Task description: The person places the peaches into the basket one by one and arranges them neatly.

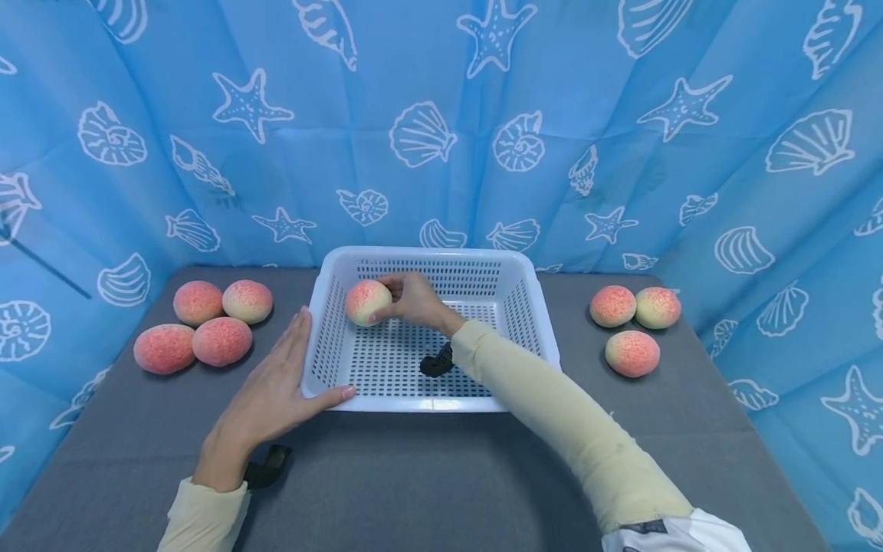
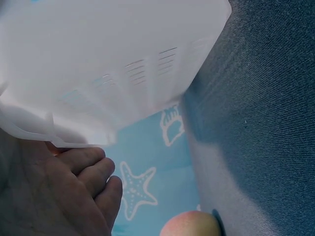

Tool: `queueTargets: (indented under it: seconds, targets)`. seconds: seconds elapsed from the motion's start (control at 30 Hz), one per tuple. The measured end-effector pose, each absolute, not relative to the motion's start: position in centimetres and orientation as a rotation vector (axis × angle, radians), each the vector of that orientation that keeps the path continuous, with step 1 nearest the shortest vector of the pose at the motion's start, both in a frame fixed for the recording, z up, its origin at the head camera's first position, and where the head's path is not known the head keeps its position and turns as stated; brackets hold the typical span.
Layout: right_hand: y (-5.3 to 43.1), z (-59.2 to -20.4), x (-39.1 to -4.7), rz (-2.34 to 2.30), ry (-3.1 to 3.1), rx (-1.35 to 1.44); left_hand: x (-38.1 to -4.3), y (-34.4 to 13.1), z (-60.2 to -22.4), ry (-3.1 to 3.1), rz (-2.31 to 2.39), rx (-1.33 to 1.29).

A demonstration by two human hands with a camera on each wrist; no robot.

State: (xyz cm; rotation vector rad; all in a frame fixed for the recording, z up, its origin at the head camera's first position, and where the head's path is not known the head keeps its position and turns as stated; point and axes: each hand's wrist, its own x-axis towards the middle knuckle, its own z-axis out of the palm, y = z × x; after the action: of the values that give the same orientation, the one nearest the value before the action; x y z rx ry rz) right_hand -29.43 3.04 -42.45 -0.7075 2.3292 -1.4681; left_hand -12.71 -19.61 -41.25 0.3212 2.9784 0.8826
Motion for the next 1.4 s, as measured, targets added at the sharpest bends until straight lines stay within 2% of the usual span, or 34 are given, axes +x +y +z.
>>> queueTargets:
  seconds: [0.5, 0.9, 1.4]
  targets:
    - [2.0, -42.5, -29.2, -1.147, 2.56, -0.717, -12.7, -19.7, -41.4, 2.988, 0.89, 0.319]
    - [1.7, -41.7, -28.6, -1.079, 2.601, -0.718, -12.8, -19.8, -41.4, 2.984, 0.904, 0.337]
    - [3.7, -37.9, -27.6, -1.134, 2.537, -0.65, -12.8, -19.8, -41.4, 2.983, 0.91, 0.341]
